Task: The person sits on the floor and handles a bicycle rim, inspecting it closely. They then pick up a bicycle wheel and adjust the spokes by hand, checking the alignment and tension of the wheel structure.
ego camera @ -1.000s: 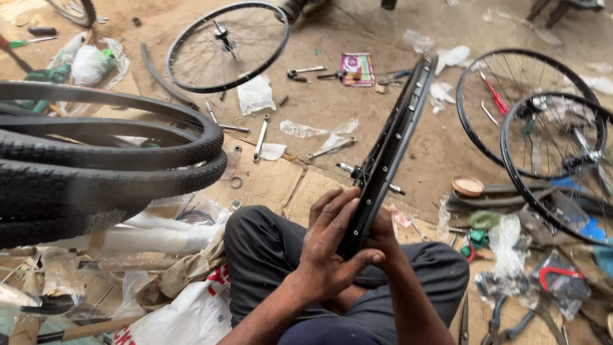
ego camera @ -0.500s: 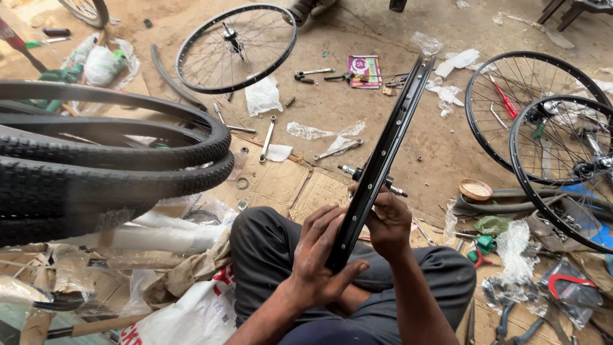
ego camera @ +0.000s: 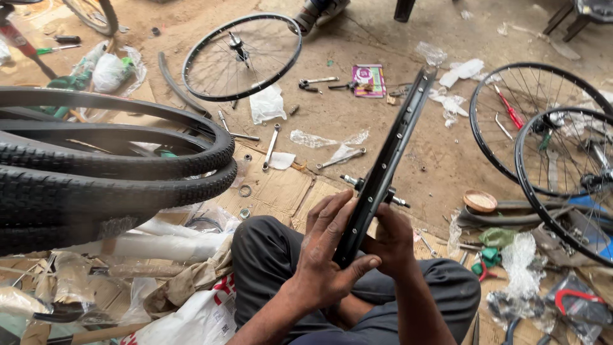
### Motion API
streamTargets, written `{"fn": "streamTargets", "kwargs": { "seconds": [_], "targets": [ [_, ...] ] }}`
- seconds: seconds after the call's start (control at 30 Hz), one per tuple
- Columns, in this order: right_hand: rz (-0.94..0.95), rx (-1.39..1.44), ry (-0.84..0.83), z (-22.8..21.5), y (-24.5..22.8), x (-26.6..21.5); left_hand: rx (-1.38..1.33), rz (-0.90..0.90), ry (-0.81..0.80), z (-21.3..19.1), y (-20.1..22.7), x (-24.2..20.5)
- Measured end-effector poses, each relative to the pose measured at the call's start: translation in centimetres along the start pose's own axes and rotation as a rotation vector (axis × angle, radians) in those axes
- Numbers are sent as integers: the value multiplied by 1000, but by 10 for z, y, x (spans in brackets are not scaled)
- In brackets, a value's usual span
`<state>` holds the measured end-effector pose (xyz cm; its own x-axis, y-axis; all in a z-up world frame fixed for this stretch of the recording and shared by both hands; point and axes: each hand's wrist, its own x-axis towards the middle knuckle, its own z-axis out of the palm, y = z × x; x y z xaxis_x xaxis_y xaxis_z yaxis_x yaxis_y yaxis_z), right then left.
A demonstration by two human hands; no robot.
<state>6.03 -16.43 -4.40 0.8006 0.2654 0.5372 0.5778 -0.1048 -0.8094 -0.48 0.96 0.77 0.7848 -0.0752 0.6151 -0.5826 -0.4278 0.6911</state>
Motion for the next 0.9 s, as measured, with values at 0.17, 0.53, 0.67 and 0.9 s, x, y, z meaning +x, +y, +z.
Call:
{"fn": "streamTargets", "kwargs": {
  "seconds": [0.17,0.53,0.67,0.9],
  "targets": [
    [-511,-214,320,28,-9,21,-19,-5,-1,1,-3,2],
    [-208,195,217,23,-7,2,-29,-8,-31,-2,3,8],
    [-118,306,425,22,-17,-11,-63,11,-20,2,-2,-2],
    [-40,314,141,4,5,-5,-27,63,-18,-5,-4,-9]
  ]
}}
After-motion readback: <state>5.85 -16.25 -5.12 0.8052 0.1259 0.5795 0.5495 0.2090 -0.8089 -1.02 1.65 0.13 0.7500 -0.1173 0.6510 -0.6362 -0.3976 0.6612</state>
